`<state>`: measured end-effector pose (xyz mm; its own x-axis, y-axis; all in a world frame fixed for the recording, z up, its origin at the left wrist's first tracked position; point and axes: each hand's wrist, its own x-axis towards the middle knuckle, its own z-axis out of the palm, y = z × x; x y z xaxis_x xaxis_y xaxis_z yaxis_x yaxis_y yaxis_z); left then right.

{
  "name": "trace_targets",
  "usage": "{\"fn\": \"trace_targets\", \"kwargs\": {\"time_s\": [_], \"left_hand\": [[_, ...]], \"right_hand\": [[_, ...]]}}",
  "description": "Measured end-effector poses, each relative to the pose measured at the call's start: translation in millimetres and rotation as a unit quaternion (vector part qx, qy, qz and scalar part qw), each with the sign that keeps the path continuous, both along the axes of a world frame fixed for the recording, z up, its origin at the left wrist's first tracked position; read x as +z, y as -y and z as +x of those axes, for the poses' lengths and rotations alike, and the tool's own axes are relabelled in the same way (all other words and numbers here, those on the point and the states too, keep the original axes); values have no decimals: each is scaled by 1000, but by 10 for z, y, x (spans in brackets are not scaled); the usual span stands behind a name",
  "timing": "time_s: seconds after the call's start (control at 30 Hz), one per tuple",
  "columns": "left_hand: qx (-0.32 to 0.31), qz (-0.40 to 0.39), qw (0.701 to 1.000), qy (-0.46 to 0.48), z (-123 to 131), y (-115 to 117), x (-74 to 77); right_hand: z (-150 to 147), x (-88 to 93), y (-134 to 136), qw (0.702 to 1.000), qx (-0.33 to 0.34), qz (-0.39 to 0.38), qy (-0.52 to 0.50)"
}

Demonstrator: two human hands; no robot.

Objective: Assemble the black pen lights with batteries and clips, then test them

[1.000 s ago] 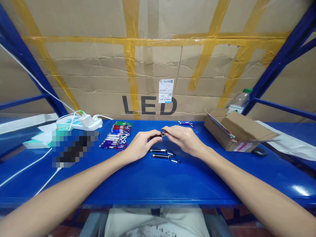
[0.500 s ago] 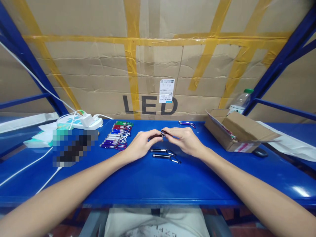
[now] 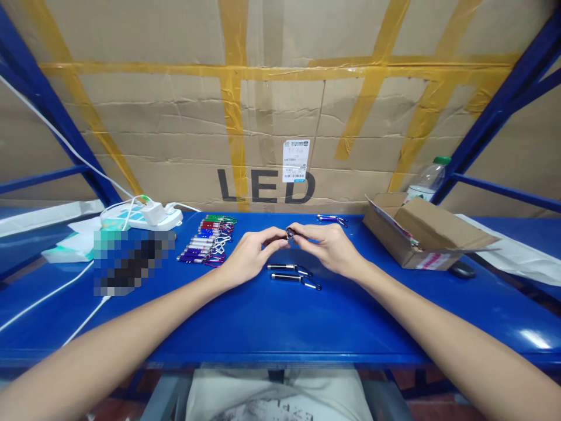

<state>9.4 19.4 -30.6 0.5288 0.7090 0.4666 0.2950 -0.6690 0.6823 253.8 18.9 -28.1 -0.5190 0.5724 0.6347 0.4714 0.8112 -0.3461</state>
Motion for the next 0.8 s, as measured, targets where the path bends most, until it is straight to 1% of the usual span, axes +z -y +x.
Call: {"fn": "trace_targets", "kwargs": {"time_s": [0.2,0.37,0.47,0.57,0.7,0.8], "left_hand": [[9,8,1000,-3,21,39,22],[56,29,998,-8,4,25,30],[64,31,997,-13,-9,-2,28],[65,16,997,-29,-19,-29,25],[69,-24,996,-53,-30,-50,27],[76,-26,995,-61,-33,-60,26]], "right_hand": [[-8,23,26,1000,-14,-10,-10],[-58,62,82,998,-30,-59,-16],[-86,77,93,996,-25,-77,-22],[-88,82,81,997,-27,-73,-5],[-74,75,50,997,-54,-59,5],[-67,80,36,996,-60,-72,3]]}}
